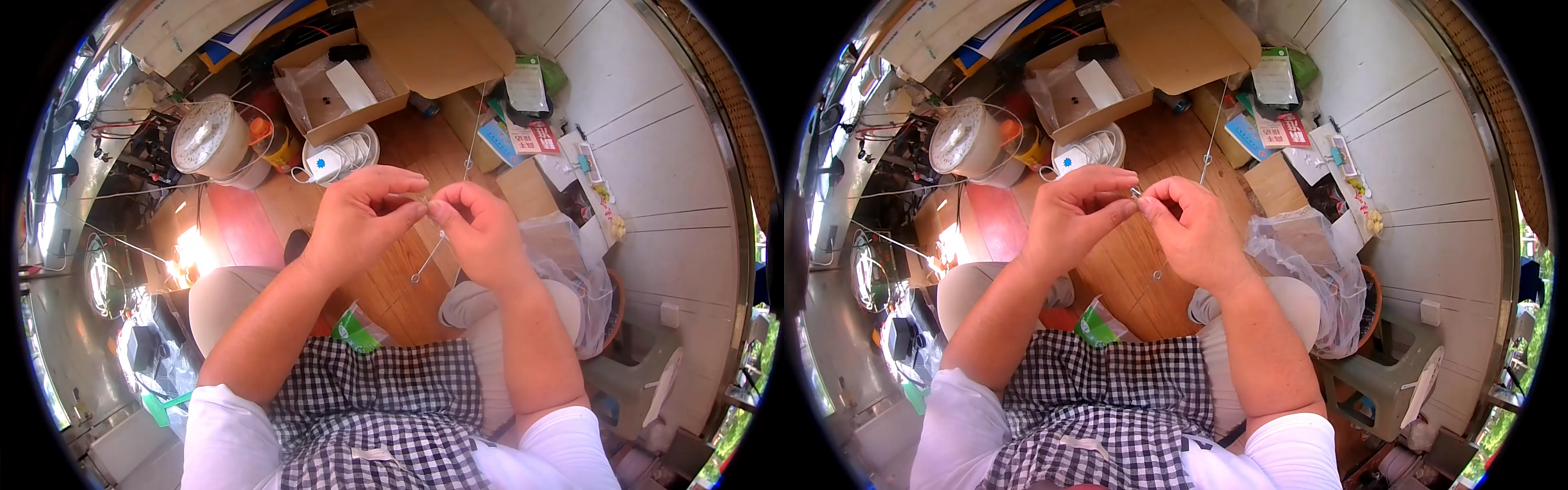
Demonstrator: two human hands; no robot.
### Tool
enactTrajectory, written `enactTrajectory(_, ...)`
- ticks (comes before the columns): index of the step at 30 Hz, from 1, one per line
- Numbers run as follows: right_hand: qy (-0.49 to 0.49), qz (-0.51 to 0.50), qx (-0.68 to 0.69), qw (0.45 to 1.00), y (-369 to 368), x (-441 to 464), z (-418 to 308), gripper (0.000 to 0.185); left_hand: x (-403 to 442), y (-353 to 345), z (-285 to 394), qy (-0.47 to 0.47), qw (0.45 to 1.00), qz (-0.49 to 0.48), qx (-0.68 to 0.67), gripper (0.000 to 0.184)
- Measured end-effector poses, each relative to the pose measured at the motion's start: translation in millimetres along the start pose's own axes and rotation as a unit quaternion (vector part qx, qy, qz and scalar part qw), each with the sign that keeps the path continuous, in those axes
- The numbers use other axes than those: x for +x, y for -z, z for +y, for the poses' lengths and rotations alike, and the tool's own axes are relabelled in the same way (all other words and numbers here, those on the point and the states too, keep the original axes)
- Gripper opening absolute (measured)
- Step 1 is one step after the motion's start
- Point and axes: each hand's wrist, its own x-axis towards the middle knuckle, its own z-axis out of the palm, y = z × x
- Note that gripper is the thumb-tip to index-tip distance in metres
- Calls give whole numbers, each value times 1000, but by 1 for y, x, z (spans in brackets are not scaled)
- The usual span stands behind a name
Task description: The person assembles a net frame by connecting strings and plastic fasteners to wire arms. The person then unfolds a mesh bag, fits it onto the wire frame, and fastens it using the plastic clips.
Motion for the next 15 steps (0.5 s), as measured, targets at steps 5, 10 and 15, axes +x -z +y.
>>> enactTrajectory(5, 11, -7, -16, 1000, 1, 0, 1, 17, 2, 3, 0, -2, 999, -27, 25, 12)
enactTrajectory(10, 11, -18, -13, 1000, 2, 0, 1, 18, 2, 5, -5, 20, 999, -37, -16, 11)
enactTrajectory(15, 9, -17, -14, 1000, 1, 0, 0, 17, 2, 5, 0, 48, 998, -34, -7, 12)
